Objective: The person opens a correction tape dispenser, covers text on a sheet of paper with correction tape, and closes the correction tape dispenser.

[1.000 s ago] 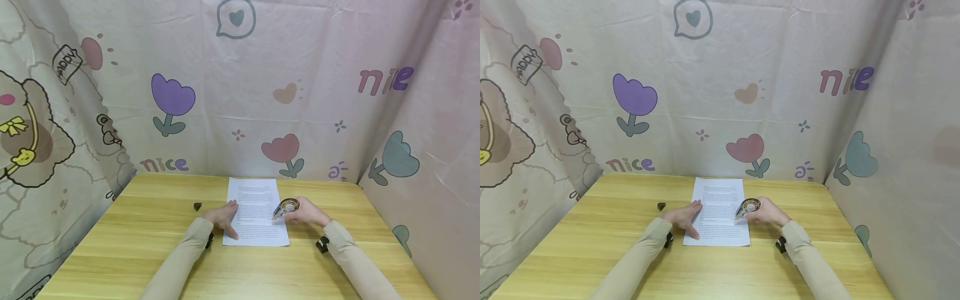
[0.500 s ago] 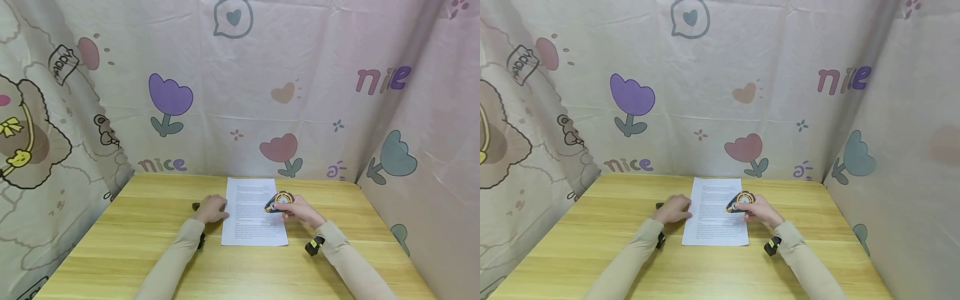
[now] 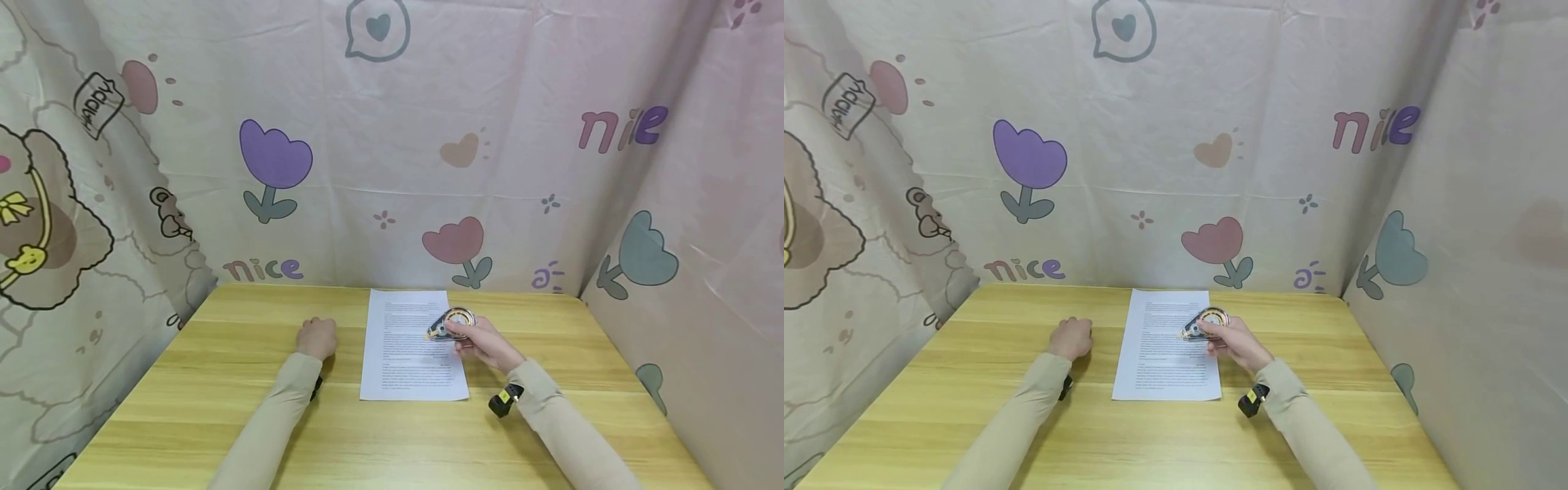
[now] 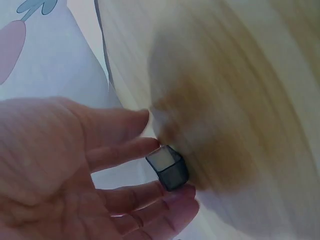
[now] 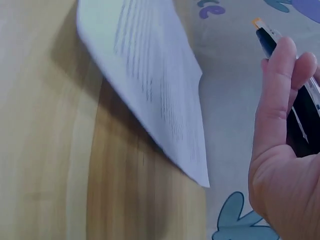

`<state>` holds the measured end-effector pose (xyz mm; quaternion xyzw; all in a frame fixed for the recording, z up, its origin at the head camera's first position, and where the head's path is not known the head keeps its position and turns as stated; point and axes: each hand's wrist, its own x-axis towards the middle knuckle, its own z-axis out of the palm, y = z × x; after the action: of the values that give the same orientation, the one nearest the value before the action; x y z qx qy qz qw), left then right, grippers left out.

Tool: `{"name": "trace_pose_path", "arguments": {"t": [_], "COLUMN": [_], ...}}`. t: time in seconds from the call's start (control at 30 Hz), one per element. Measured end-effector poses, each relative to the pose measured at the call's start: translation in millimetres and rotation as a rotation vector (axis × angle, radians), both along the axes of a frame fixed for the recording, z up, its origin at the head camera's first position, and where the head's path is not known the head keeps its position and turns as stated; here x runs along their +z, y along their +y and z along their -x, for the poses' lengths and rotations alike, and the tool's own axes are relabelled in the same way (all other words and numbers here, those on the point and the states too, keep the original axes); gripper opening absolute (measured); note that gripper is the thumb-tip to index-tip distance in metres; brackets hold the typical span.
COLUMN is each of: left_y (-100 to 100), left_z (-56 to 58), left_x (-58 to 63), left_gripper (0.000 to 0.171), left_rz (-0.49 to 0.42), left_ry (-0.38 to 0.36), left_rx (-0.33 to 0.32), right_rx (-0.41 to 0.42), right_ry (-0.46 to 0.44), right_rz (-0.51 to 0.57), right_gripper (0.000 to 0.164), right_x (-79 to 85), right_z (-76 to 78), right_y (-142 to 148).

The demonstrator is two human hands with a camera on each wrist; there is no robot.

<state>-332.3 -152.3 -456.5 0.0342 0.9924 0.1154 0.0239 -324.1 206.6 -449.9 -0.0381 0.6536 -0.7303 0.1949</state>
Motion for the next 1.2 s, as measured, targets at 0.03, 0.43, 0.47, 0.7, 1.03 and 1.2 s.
{"name": "trace_pose_path", "arguments": {"t": [0.03, 0.43, 0.47, 0.7, 1.03, 1.2], "left_y": [0, 6, 8, 25, 58, 68], "left_z": [-0.2, 3.8, 3.8, 3.2, 0.7, -0.5], "left_x": [0.4, -0.3, 0.6, 8.8, 15.1, 15.6], "left_gripper": [0.020, 0.015, 0.012, 0.018, 0.034, 0.033], "left_rz": [-0.014, -0.198, -0.224, -0.495, -0.870, -0.897], "left_ry": [0.013, 0.125, 0.124, 0.097, -0.080, -0.075], "left_rx": [0.005, -0.074, -0.077, -0.128, -0.202, -0.274], "right_rx": [-0.011, -0.075, -0.074, -0.050, -0.034, -0.011], "right_ry": [-0.006, -0.053, -0.043, 0.013, 0.022, 0.043], "right_rz": [0.019, 0.166, 0.154, 0.120, 0.130, 0.121], "right_gripper": [0.042, 0.038, 0.040, 0.041, 0.048, 0.047], "right_x": [0.2, 4.0, 4.0, 3.7, 1.5, 1.1], "right_z": [-0.1, -4.3, -4.6, -5.2, -6.5, -7.5], "right_y": [-1, -8, -8, -9, -14, -18]}}
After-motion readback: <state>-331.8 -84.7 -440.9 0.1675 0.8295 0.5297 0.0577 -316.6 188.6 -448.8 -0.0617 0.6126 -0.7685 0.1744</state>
